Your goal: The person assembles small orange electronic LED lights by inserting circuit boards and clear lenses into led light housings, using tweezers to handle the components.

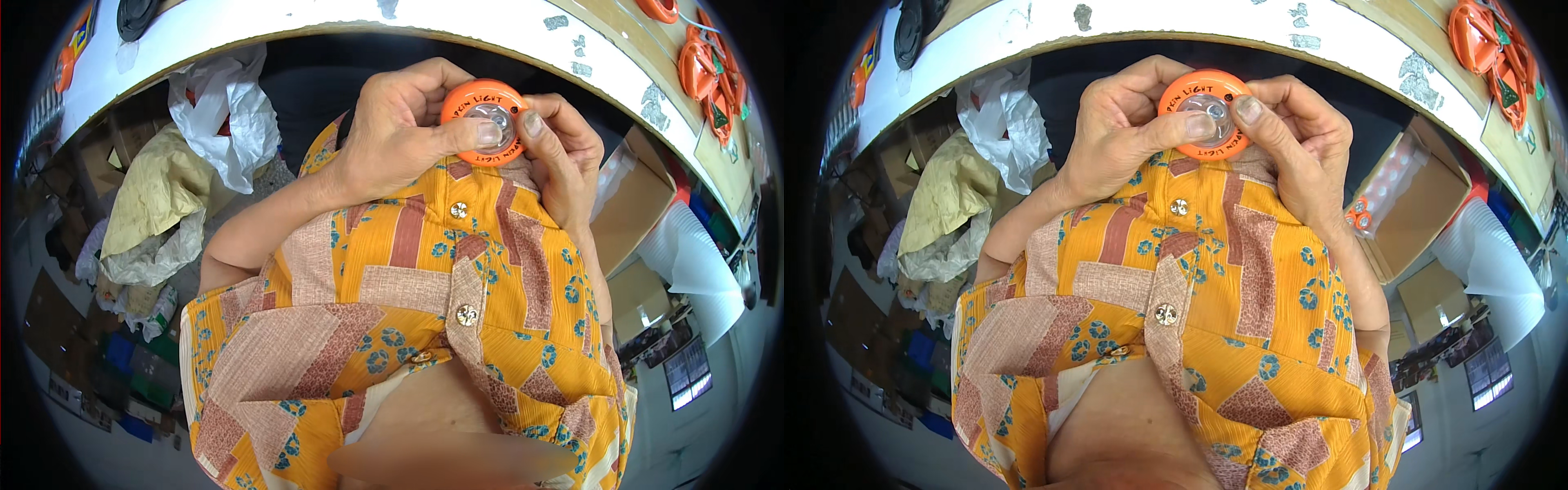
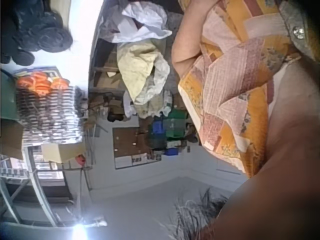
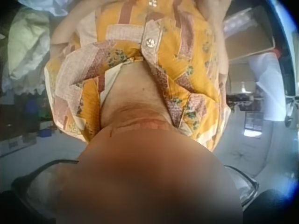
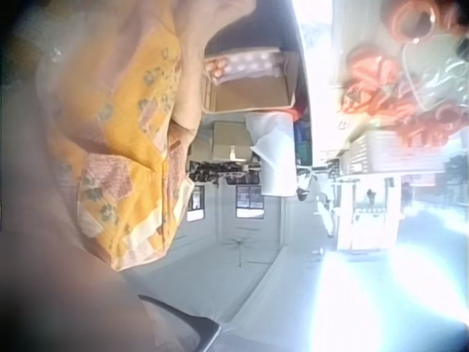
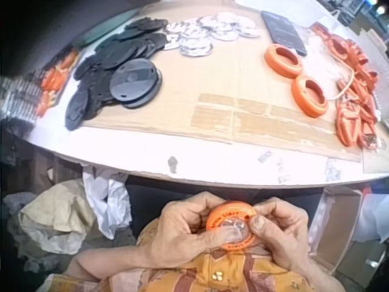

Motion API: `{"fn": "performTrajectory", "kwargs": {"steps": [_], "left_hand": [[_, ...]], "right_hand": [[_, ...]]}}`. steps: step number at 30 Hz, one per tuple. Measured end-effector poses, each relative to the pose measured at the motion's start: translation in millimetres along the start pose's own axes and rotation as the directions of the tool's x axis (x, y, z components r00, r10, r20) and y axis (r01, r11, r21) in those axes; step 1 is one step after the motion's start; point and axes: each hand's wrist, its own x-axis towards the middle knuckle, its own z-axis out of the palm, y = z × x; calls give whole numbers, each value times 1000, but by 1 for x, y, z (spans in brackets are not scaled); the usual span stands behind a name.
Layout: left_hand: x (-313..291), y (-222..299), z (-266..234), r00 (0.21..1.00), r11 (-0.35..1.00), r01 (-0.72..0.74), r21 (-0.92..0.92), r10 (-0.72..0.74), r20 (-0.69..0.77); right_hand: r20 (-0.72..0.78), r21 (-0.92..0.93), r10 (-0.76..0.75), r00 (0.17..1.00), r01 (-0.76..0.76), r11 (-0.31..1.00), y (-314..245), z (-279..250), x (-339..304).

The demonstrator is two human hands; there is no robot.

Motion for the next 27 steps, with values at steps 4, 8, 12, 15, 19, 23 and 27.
{"fn": "performTrajectory", "kwargs": {"steps": [4, 8, 12, 15, 19, 23, 27], "left_hand": [[0, 4, 0, 1000, 997, -2, 79, 2, -10], [2, 1, -2, 1000, 996, -15, 88, 16, -11], [5, -9, 3, 991, 993, -94, -68, 87, -101], [4, -6, 0, 997, 998, -55, -2, 55, -55], [1, 3, 0, 997, 994, -51, 94, 56, -57], [-2, 12, 5, 989, 972, -139, 192, 146, -25], [-3, 47, 3, 951, 928, -307, 209, 290, 112]], "right_hand": [[-10, 9, 9, 1000, -9, 1000, 0, 2, -1], [-30, 6, 22, 999, -22, 1000, 1, 4, 0], [-39, 18, 31, 999, -30, 999, 1, 3, 1], [-14, 13, 34, 999, -34, 999, 3, -1, 2], [36, -27, 65, 997, -64, 998, -3, -1, 2], [140, -76, 18, 990, -8, 997, -17, 2, 1], [254, -62, -195, 947, 218, 974, -44, 4, 1]]}}
